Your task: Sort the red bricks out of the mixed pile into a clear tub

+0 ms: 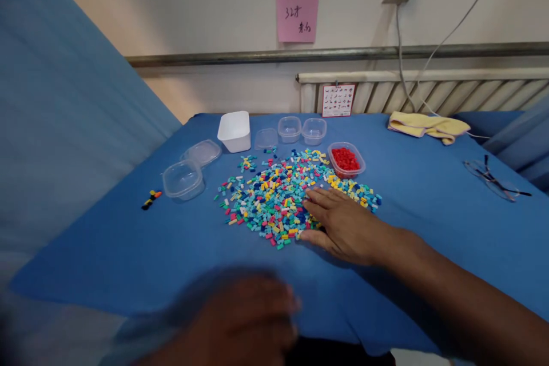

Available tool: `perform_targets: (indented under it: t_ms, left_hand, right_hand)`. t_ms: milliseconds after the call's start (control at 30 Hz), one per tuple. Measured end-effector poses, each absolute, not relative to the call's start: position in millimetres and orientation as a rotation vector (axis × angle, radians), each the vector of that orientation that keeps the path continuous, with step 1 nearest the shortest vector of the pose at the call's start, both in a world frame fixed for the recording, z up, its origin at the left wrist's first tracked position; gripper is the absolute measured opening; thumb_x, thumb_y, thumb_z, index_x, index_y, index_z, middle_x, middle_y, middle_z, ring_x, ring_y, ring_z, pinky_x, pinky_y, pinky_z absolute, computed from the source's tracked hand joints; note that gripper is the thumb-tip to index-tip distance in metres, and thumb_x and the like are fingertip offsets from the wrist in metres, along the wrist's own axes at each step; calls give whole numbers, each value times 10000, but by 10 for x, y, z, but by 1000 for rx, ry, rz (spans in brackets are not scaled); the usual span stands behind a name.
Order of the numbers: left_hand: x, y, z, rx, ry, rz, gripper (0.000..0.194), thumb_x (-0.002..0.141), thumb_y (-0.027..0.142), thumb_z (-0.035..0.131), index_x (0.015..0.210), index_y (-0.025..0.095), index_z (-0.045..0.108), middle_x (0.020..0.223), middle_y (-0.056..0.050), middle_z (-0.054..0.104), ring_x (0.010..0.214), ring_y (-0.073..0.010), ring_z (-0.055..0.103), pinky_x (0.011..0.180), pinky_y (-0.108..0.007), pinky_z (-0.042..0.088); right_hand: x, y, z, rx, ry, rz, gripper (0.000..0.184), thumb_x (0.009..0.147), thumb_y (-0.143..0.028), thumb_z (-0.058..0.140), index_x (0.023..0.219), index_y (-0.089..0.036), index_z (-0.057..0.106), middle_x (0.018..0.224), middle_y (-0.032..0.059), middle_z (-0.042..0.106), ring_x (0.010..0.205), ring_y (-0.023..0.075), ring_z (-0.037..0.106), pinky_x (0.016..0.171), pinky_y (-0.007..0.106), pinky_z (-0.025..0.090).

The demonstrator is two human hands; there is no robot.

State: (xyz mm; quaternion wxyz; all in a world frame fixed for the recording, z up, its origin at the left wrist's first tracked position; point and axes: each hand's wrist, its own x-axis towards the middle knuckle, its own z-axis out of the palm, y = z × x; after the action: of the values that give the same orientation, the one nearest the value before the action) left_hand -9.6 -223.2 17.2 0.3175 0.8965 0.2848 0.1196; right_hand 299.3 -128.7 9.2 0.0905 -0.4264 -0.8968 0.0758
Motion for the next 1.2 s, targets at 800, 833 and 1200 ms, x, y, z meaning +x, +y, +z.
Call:
perform_targets:
  t_ms: [800, 833, 1200]
  left_hand:
    - [855, -785, 152, 2732, 851, -3, 955, 1096, 803, 340, 1750, 106, 355, 1852, -189, 233, 1748, -369, 172, 1415, -582, 201]
    - [899, -872, 111, 2767, 808, 11, 955, 1095, 802, 345, 1754, 111, 345, 1850, -184, 243, 1745, -368, 183, 1417, -582, 188]
    - [538, -662, 160, 2671, 1156, -7, 772, 1159, 682, 291, 1748, 191, 383, 1854, -142, 264, 1746, -348, 197, 1409, -640, 136]
  right_hand:
    - [3619, -600, -348, -1681, -1814, 19, 855, 981, -722, 630, 1625, -166, 550, 1537, 263, 656, 1426, 519, 617, 1142, 711, 521]
    - [3630, -601, -351, -1690, -1802, 35, 848, 973, -725, 639, 1615, -176, 562, 1497, 255, 682, 1369, 520, 655, 1104, 711, 545]
    - [3642, -547, -335, -1852, -1714, 86, 1037, 904, -833, 683, 1641, -119, 537, 1468, 317, 685, 1302, 560, 682, 1047, 722, 564]
